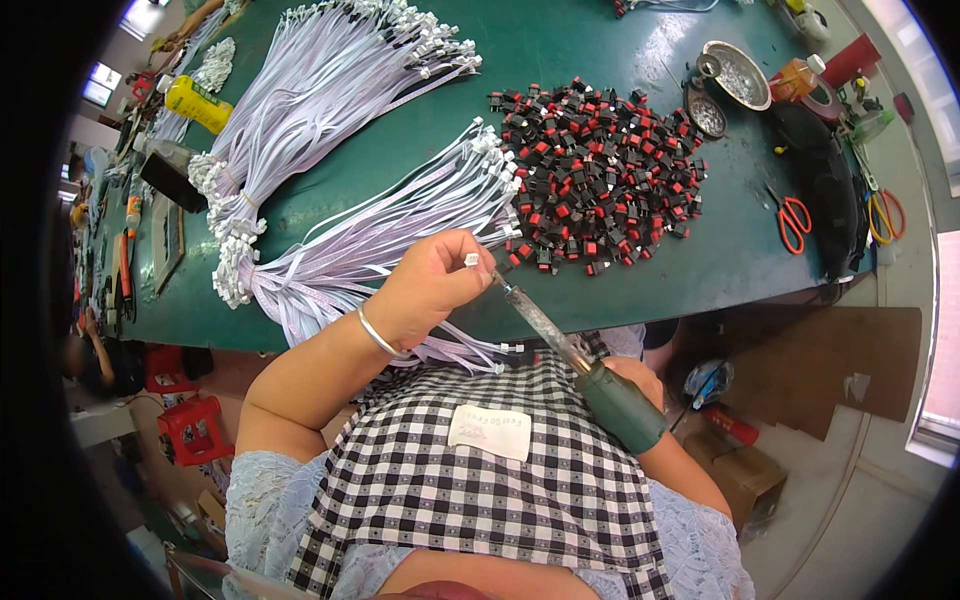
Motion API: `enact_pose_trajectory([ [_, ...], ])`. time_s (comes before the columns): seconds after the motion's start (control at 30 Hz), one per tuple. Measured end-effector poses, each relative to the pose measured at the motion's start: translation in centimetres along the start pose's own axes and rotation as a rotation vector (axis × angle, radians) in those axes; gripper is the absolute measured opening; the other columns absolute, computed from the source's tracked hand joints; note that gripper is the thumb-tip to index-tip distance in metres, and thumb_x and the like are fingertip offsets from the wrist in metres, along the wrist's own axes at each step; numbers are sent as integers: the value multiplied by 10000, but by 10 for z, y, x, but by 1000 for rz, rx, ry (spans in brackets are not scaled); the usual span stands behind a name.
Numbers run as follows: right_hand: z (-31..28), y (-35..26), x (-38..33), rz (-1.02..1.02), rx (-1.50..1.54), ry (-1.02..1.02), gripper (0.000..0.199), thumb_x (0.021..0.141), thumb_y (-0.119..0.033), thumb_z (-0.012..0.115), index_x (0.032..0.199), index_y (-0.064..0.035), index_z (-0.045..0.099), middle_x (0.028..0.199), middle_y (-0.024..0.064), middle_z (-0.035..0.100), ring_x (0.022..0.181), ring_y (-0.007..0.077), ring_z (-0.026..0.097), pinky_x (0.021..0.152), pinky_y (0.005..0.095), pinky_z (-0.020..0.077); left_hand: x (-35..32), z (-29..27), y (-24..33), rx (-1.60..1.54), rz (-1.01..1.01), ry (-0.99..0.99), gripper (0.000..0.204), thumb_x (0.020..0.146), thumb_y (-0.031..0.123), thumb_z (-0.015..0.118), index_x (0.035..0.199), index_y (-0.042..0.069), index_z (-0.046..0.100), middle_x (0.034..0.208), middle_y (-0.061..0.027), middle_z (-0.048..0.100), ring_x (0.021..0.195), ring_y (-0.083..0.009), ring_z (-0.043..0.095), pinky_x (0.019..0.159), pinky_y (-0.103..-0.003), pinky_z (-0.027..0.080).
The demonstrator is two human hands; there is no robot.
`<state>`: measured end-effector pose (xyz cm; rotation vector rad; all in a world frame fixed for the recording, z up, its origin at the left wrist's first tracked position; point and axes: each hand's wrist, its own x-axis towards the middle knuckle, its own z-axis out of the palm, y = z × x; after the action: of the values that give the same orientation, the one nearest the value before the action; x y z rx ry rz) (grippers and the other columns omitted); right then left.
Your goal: The person connects ribbon cable wires to electronic switches, soldering the terminals together using a soldering gun.
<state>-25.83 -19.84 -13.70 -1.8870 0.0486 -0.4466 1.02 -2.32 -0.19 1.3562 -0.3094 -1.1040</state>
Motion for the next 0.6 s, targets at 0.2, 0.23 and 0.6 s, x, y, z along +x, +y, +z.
enact_pose_trajectory([
  [0.2, -1, 13, -14, -20, -118, -3, 234, 685, -45, 644, 890, 46, 576, 797, 154, 602, 675, 225, 603, 595, 307, 496, -1, 0, -2, 34, -18, 27, 48, 765, 18, 548, 773, 44, 509, 745, 22, 506, 657, -31, 424, 591, -178, 348],
  [0.23, 0, -8, -7, 185, -172, -50, 248, 689, -55, 645, 904, 46, 575, 802, 155, 604, 683, 220, 602, 603, 305, 494, 0, -1, -3, 52, -33, 40, 48, 763, 19, 550, 773, 44, 509, 749, 20, 510, 661, -32, 427, 595, -181, 351],
  [0.6, 19, -84, 90, 313, 398, 153, 396, 746, 12, 593, 1123, 24, 470, 977, 103, 588, 814, 159, 595, 717, 263, 473, -4, 1, -3, 118, -19, 26, 63, 784, 49, 545, 749, 49, 493, 811, -8, 547, 707, -46, 468, 635, -195, 385],
])
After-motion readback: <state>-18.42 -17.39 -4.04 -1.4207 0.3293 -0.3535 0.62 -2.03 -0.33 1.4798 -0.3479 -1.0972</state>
